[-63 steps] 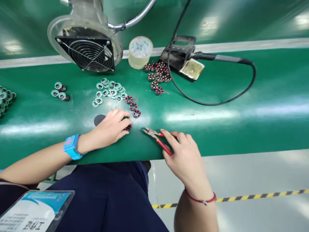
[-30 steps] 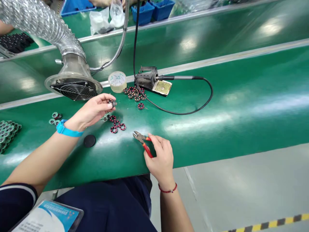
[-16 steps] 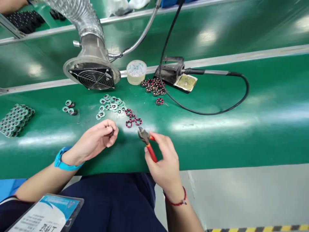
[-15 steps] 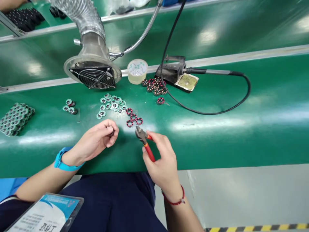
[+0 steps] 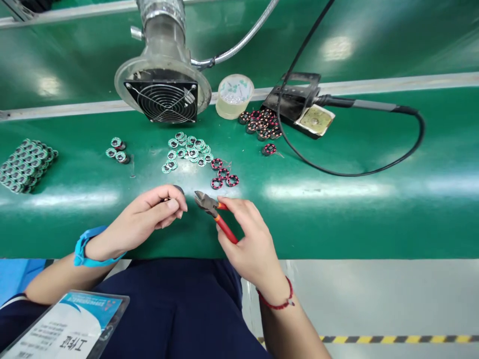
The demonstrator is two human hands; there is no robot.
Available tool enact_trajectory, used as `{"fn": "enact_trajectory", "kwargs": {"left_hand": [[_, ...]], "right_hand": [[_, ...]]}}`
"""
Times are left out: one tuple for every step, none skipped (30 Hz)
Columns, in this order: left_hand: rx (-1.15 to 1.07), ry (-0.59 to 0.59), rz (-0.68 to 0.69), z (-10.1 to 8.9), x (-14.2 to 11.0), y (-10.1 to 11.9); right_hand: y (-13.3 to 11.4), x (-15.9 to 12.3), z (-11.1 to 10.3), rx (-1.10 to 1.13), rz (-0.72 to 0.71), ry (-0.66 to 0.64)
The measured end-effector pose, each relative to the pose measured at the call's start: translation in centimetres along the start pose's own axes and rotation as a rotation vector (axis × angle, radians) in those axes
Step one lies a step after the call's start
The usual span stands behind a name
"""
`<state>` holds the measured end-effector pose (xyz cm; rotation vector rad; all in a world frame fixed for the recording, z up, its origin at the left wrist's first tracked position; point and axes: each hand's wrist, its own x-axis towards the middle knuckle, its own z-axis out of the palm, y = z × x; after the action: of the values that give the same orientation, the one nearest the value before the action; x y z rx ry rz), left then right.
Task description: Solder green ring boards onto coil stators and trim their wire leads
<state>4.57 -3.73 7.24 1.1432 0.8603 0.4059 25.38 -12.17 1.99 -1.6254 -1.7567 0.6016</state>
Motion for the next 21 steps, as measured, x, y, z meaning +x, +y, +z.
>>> {"fn": "enact_trajectory", "kwargs": {"left_hand": [[-0.009,-0.002,0.000,-0.08,-0.08,-0.04],[-0.019,-0.007,0.000,-0.17,-0.15,-0.09],[-0.027,-0.014,0.001,-0.26,-0.20,-0.17],[-0.034,-0.024,0.000,-0.34,-0.25,-0.25],[-0.039,-0.038,-0.004,-0.42,-0.28,-0.32],[-0.046,-0.051,-0.008,-0.49,-0.31,-0.39],[-0.055,-0.065,-0.013,-0.53,-0.34,-0.44],[-0.070,-0.077,-0.019,-0.56,-0.36,-0.48],[-0.088,-0.082,-0.027,-0.57,-0.38,-0.50],[-0.109,-0.082,-0.036,-0.56,-0.40,-0.50],[-0.130,-0.079,-0.045,-0.53,-0.42,-0.49],[-0.149,-0.074,-0.054,-0.50,-0.44,-0.48],[-0.163,-0.069,-0.061,-0.47,-0.45,-0.47],[-0.171,-0.064,-0.063,-0.44,-0.47,-0.46],[-0.171,-0.061,-0.062,-0.42,-0.48,-0.46],[-0.165,-0.057,-0.060,-0.40,-0.48,-0.46],[-0.156,-0.052,-0.056,-0.38,-0.48,-0.47],[-0.147,-0.047,-0.049,-0.36,-0.47,-0.48],[-0.136,-0.040,-0.046,-0.35,-0.46,-0.49],[-0.124,-0.035,-0.042,-0.33,-0.45,-0.50],[-0.111,-0.029,-0.037,-0.32,-0.44,-0.51]], "right_hand": [[-0.02,0.01,0.01,0.001,-0.008,-0.014],[-0.04,0.03,0.02,0.003,-0.014,-0.027],[-0.06,0.06,0.02,0.005,-0.021,-0.039],[-0.07,0.10,0.01,0.006,-0.029,-0.049],[-0.08,0.15,-0.01,0.005,-0.040,-0.058],[-0.08,0.20,-0.04,0.003,-0.051,-0.067],[-0.08,0.25,-0.08,0.002,-0.062,-0.074],[-0.07,0.29,-0.13,0.002,-0.074,-0.082],[-0.07,0.32,-0.18,0.003,-0.082,-0.090],[-0.07,0.34,-0.22,0.003,-0.085,-0.096],[-0.07,0.34,-0.25,0.004,-0.084,-0.100],[-0.07,0.34,-0.27,0.004,-0.080,-0.102],[-0.07,0.33,-0.27,0.003,-0.077,-0.102],[-0.06,0.32,-0.26,0.002,-0.074,-0.100],[-0.06,0.30,-0.25,0.001,-0.071,-0.097],[-0.06,0.27,-0.22,0.000,-0.070,-0.094],[-0.05,0.25,-0.19,-0.001,-0.069,-0.093],[-0.05,0.22,-0.16,-0.002,-0.066,-0.093],[-0.05,0.19,-0.13,-0.001,-0.065,-0.094],[-0.04,0.16,-0.09,0.001,-0.065,-0.095],[-0.04,0.13,-0.06,0.003,-0.067,-0.096]]}}
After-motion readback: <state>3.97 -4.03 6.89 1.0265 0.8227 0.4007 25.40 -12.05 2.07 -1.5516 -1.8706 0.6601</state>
